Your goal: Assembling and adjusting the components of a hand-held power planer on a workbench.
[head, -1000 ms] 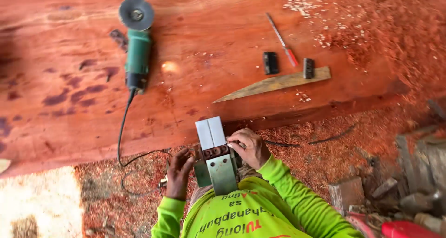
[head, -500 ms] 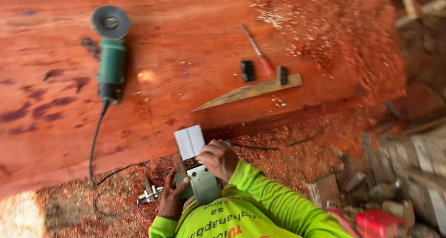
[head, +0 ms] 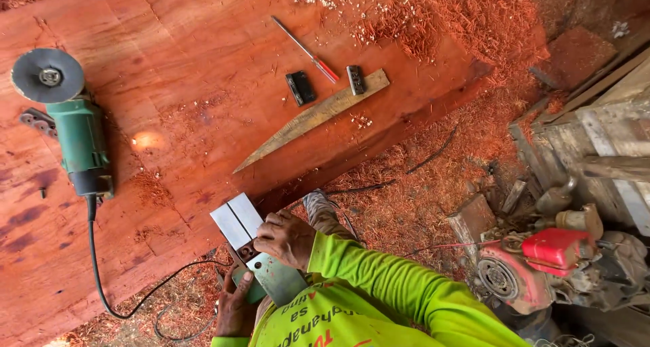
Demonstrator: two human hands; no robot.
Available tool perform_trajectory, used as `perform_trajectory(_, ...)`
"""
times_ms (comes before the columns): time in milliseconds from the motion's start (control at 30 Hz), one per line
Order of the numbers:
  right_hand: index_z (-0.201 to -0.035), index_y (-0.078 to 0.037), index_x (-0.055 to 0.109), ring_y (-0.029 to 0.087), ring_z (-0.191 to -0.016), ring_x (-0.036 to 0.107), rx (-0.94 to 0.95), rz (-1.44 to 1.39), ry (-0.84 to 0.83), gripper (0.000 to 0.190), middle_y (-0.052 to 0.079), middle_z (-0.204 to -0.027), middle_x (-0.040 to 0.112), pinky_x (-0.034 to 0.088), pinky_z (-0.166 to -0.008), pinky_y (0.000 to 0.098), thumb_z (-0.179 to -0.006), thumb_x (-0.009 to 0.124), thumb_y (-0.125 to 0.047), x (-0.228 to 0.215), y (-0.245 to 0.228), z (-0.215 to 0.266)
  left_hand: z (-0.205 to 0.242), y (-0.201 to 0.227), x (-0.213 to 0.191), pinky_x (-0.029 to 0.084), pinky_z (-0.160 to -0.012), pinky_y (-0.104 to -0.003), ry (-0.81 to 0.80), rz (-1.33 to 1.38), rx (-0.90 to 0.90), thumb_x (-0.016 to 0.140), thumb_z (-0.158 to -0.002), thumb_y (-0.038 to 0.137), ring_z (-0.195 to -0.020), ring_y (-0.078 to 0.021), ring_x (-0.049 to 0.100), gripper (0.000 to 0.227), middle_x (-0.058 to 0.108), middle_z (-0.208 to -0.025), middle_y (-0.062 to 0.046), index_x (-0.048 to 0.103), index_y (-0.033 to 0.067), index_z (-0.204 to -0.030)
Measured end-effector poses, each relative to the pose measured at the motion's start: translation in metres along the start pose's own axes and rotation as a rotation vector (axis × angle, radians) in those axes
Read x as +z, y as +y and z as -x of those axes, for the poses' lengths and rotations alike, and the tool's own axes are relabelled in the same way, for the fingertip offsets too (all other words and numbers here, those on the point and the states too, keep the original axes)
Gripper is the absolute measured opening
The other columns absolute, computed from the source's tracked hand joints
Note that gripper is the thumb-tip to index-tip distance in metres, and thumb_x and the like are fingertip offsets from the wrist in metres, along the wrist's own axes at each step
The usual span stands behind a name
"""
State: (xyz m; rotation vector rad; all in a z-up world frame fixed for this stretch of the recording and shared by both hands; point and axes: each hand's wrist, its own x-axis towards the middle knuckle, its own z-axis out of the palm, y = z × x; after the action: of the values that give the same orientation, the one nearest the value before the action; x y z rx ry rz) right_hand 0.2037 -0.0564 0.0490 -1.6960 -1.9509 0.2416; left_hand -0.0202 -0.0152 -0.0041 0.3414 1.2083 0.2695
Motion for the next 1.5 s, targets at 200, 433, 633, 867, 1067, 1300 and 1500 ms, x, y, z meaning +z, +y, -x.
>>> perform_trajectory(200, -0.085, -0.011, 0.063, 0.025, -0.087, 0.05, -0.013, -0.055, -0.002, 0.002, 0.006, -0.093, 0.055, 0.042, -0.083, 0.0398, -0.084, 0.065, -0.011, -0.004, -0.001, 0.0, -0.066, -0.047, -0.06, 0.051, -0.087, -0.053, 0.007, -0.114, 0.06, 0.064, -0.085, 0.007, -0.103, -0.047, 0.063, 0.064, 0.062, -0.123, -0.037, 0.048, -0.004, -0.146)
perform_trajectory(433, -0.082, -0.009, 0.063, 0.023, -0.083, 0.048, -0.086, -0.022, -0.072, 0.009, 0.006, -0.089, 0.051, 0.039, -0.08, 0.0387, -0.085, 0.071, -0.008, -0.018, -0.001, -0.01, -0.123, -0.077, -0.093, 0.048, -0.106, -0.052, -0.053, -0.281, 0.156, 0.073, -0.081, 0.01, -0.123, -0.0431, 0.065, 0.081, 0.064, -0.137, -0.033, 0.04, -0.0065, -0.154)
perform_trajectory(633, -0.081, -0.01, 0.063, 0.022, -0.079, 0.051, -0.087, -0.094, 0.008, 0.009, 0.003, -0.087, 0.053, 0.042, -0.073, 0.0368, -0.08, 0.07, -0.006, -0.017, -0.003, -0.016, -0.1, -0.077, -0.076, 0.06, -0.08, -0.042, -0.029, -0.284, 0.254, 0.074, -0.083, 0.011, -0.092, -0.0368, 0.073, 0.062, 0.075, -0.111, -0.032, 0.055, -0.0084, -0.14)
perform_trajectory(867, -0.085, -0.016, 0.065, 0.022, -0.083, 0.057, -0.145, -0.078, -0.015, 0.009, -0.001, -0.091, 0.06, 0.046, -0.077, 0.0376, -0.076, 0.066, -0.014, 0.006, 0.01, -0.006, -0.018, -0.033, -0.005, 0.057, -0.084, -0.037, -0.065, 0.146, 0.274, 0.077, -0.079, 0.001, -0.092, -0.029, 0.068, 0.059, 0.073, -0.116, -0.024, 0.061, -0.0072, -0.135)
perform_trajectory(1067, -0.09, -0.022, 0.065, 0.024, -0.085, 0.061, -0.202, -0.018, -0.157, 0.016, -0.002, -0.096, 0.062, 0.049, -0.079, 0.0404, -0.075, 0.069, -0.019, 0.053, 0.055, 0.014, -0.047, -0.052, -0.022, 0.058, -0.072, -0.021, -0.17, 0.064, 0.279, 0.08, -0.087, 0.012, -0.075, -0.0119, 0.066, 0.045, 0.073, -0.1, -0.008, 0.066, 0.0013, -0.128)
perform_trajectory(1300, -0.093, -0.024, 0.069, 0.017, -0.083, 0.065, -0.019, 0.1, -0.35, 0.016, -0.006, -0.088, 0.065, 0.054, -0.08, 0.0345, -0.08, 0.078, -0.023, 0.07, 0.072, 0.02, -0.071, -0.063, -0.031, 0.056, -0.093, -0.022, -0.225, -0.004, 0.166, 0.085, -0.082, 0.033, -0.098, -0.0094, 0.07, 0.062, 0.075, -0.113, -0.003, 0.067, 0.0042, -0.134)
perform_trajectory(1500, -0.095, -0.02, 0.062, 0.025, -0.08, 0.06, -0.061, 0.211, -0.297, 0.017, 0.0, -0.093, 0.063, 0.049, -0.076, 0.0422, -0.089, 0.068, -0.035, 0.055, 0.061, 0.014, -0.037, -0.048, -0.016, 0.058, -0.073, -0.021, -0.104, -0.063, 0.22, 0.085, -0.081, 0.025, -0.074, -0.0109, 0.069, 0.049, 0.076, -0.096, -0.007, 0.071, 0.0007, -0.12)
